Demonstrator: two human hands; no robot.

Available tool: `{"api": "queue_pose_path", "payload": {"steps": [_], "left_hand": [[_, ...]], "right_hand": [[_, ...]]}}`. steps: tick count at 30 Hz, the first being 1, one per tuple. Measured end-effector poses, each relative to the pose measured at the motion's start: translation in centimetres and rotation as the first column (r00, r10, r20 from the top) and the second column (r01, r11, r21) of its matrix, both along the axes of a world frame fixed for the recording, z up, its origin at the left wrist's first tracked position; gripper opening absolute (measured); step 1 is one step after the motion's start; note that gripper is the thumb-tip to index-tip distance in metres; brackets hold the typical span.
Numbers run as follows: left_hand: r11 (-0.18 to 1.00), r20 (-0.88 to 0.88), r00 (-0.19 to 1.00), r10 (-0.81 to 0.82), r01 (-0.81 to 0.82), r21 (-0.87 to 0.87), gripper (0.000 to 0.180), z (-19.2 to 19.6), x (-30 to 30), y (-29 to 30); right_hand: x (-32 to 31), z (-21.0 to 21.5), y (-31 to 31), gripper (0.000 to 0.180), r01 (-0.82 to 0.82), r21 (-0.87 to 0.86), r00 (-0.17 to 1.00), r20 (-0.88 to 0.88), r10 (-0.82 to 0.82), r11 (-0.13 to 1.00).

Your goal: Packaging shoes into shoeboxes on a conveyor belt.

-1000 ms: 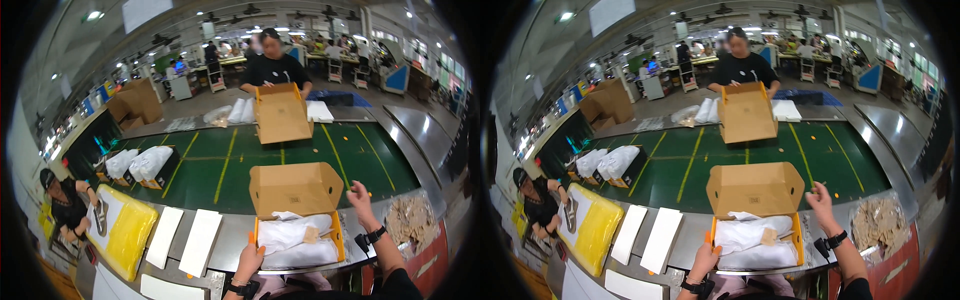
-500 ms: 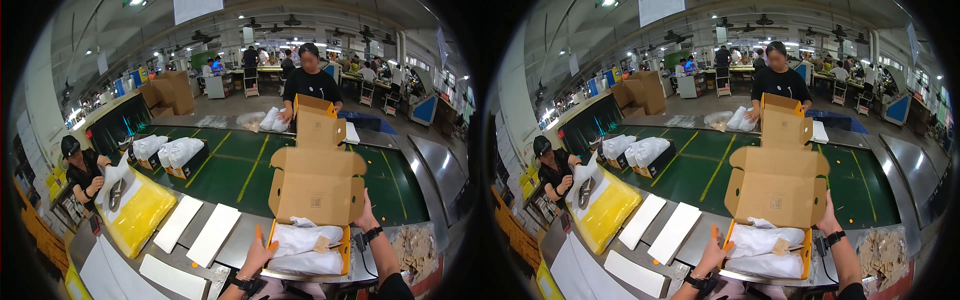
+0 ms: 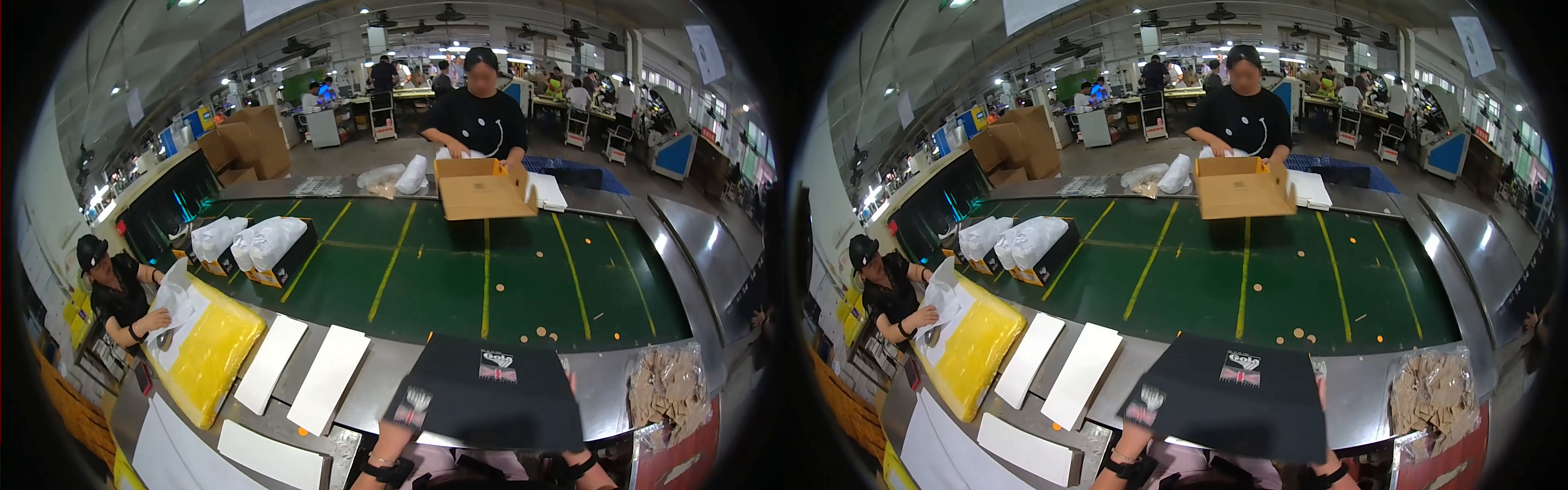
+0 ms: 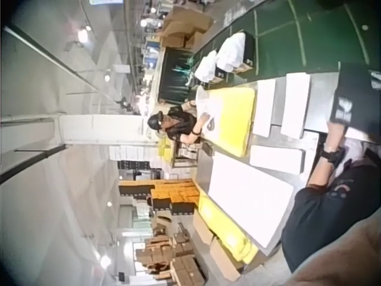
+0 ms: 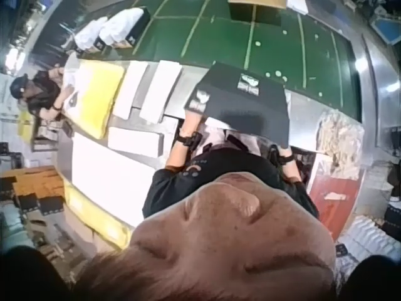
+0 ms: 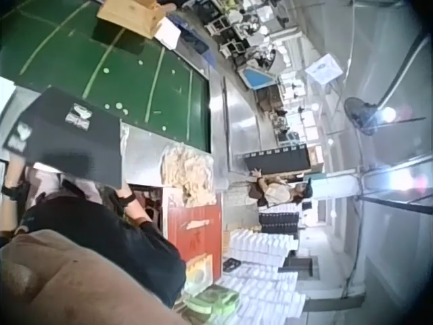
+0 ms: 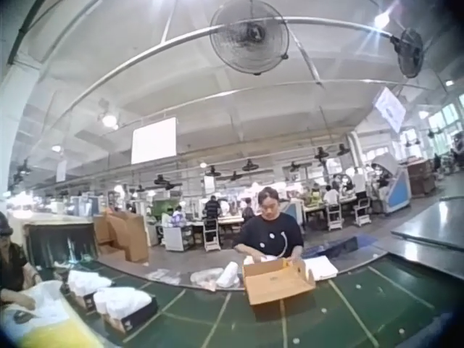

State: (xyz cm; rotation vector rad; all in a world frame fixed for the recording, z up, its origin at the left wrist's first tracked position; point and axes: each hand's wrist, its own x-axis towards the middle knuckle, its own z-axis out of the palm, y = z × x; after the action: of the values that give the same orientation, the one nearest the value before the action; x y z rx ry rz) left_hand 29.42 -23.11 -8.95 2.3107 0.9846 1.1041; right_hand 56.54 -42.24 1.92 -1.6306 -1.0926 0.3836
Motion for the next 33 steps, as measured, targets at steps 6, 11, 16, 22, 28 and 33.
{"api": "queue_pose_path", "payload": {"steps": [6, 11, 16, 22, 28, 33], "left_hand": [[0.763, 0.083, 0.995, 0.061, 0.008, -0.646, 0.044, 3.3, -5.0, -1.5], [0.689, 0.274, 0.914, 0.299, -0.008, -0.724, 0.037, 7.5, -4.8, 3.4], [0.777, 0.005, 0.920, -0.392, 0.335, -0.533, 0.046, 15.9, 1.2, 4.2], [0.927, -0.731, 0.629, -0.264, 0.374, -0.013, 0.059, 9.4, 2.4, 0.9], [0.905, -0.124, 0.958, -0.260, 0.197, -0.376, 0.058, 6.6, 2.0, -0.1], [0.940, -0.214, 0.964, -0.156, 0.079, -0.331, 0.059, 6.2, 0.4, -1.3]], "right_hand": [[8.8, -8.7, -9.4, 0.069, -0.138, -0.440, 0.990, -0.076, 0.116, 0.887], [12.4, -1.7, -7.3, 0.063, 0.233, -0.321, 0.959, 0.235, -0.161, 0.918], [8.2, 4.9, -0.2, 0.062, -0.060, -0.158, 0.998, 0.015, 0.063, 0.986], [3.4, -1.6, 2.4, 0.069, -0.037, -0.509, 0.692, 0.608, 0.389, 0.860], [6.8, -6.4, -0.5, 0.061, 0.035, -0.213, 0.981, 0.192, 0.007, 0.976], [4.3, 13.5, 3.5, 0.030, -0.344, 0.199, 0.929, -0.071, 0.364, 0.917]]}}
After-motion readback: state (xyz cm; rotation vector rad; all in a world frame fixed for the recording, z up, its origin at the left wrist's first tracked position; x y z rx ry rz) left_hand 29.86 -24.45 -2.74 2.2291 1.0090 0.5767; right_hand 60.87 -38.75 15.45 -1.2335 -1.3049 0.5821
